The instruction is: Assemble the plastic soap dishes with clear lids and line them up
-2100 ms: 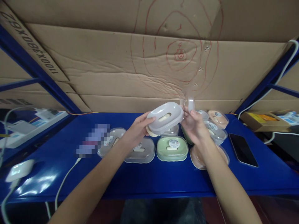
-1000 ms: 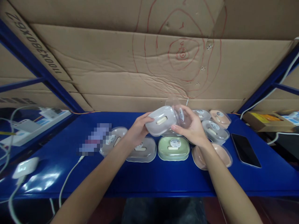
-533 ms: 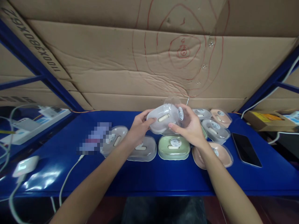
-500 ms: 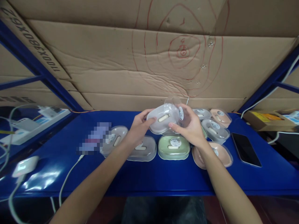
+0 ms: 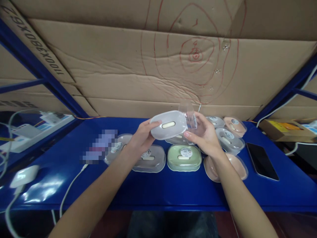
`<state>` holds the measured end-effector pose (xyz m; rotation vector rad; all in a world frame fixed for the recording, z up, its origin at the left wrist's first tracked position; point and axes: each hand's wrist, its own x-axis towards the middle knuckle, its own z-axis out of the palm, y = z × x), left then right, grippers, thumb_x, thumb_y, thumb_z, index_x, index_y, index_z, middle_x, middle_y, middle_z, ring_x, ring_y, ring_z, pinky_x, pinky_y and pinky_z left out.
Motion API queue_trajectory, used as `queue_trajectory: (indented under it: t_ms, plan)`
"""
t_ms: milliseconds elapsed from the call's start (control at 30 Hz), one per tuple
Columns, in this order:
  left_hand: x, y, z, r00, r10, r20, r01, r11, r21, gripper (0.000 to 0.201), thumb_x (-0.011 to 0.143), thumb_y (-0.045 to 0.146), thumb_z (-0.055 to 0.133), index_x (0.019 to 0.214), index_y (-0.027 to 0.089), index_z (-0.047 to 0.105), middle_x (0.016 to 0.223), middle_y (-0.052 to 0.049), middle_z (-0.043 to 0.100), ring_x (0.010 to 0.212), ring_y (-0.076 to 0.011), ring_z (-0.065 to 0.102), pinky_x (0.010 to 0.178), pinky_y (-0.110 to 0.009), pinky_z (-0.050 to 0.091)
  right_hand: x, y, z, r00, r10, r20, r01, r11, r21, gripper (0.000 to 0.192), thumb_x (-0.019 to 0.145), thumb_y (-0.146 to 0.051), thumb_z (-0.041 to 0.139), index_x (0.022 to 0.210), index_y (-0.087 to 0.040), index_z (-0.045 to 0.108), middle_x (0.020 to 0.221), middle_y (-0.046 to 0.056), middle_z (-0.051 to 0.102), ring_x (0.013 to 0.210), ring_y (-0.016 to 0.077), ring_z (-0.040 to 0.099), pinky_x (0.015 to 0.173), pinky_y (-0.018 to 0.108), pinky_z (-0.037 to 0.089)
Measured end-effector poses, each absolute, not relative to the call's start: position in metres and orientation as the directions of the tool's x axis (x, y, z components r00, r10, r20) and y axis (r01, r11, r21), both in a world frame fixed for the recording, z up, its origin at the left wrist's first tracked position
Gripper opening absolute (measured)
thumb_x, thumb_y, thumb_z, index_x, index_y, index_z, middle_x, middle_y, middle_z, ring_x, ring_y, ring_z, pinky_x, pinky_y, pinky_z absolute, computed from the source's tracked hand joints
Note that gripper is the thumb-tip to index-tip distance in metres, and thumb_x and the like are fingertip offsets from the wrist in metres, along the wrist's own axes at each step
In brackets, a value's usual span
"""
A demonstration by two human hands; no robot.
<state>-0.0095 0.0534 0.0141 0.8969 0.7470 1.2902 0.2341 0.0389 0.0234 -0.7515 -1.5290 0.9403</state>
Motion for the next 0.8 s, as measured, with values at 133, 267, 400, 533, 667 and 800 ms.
queue_trajectory:
  t_ms: [133,267,400,533,667,800]
  plan:
    - [-0.012,0.054,0.014,0.121,0.991,0.053,-0.418,0.003,0.908,0.045,0.07,0.04,0.099,0.102,0.016,0.079,0.089,-0.005,0.078,0.074,-0.0164,0.067,0.066,-0.028,0.049,0.241,0.037,0.025,-0.065,0.772,0.632,0.16,0.633,-0.757,0.086,0.071,-0.049,0.106,0.146,-0.035,0.068,0.152,0.009,0.072,0.146,0.042,0.065,0.126,0.07,0.051]
    - [-0.009,0.053,0.016,0.133,0.988,0.071,-0.373,-0.017,0.928,0.044,0.067,0.042,0.1,0.094,0.016,0.078,0.083,-0.004,0.076,0.071,-0.0154,0.065,0.065,-0.027,0.049,0.245,0.032,0.031,-0.202,0.652,0.73,0.476,0.717,-0.509,0.112,0.068,-0.045,0.108,0.166,-0.042,0.053,0.163,0.008,0.063,0.151,0.0463,0.059,0.133,0.074,0.04]
    - [-0.008,0.052,0.019,0.15,0.987,0.06,-0.375,0.0,0.927,0.039,0.069,0.044,0.098,0.088,0.016,0.078,0.08,-0.003,0.073,0.069,-0.0142,0.06,0.063,-0.027,0.045,0.241,0.028,0.032,-0.448,0.668,0.594,0.566,0.726,-0.39,0.111,0.081,-0.051,0.099,0.175,-0.045,0.04,0.171,0.007,0.057,0.156,0.0475,0.054,0.13,0.074,0.045]
    - [-0.008,0.051,0.023,0.144,0.99,-0.001,-0.427,0.063,0.902,0.043,0.08,0.061,0.085,0.076,0.019,0.072,0.073,-0.002,0.066,0.068,-0.0168,0.059,0.063,-0.029,0.045,0.236,0.029,0.027,-0.486,0.683,0.545,0.586,0.717,-0.376,0.11,0.085,-0.052,0.095,0.178,-0.044,0.036,0.175,0.007,0.053,0.159,0.047,0.052,0.13,0.073,0.046]
    - [-0.002,0.05,0.018,0.038,0.995,0.097,-0.259,-0.084,0.962,0.048,0.09,0.067,0.076,0.077,0.02,0.074,0.076,-0.003,0.07,0.077,-0.0211,0.064,0.071,-0.031,0.048,0.231,0.027,0.024,-0.522,0.675,0.522,0.589,0.728,-0.352,0.111,0.083,-0.052,0.096,0.177,-0.043,0.037,0.17,0.009,0.057,0.155,0.0461,0.057,0.127,0.072,0.05]
    - [0.003,0.051,0.007,-0.011,0.987,0.159,-0.147,-0.158,0.976,0.056,0.097,0.074,0.067,0.076,0.022,0.075,0.082,-0.006,0.076,0.094,-0.0273,0.07,0.083,-0.035,0.052,0.227,0.022,0.021,-0.517,0.716,0.469,0.614,0.692,-0.379,0.111,0.08,-0.053,0.097,0.174,-0.04,0.041,0.166,0.012,0.06,0.152,0.0478,0.059,0.123,0.072,0.053]
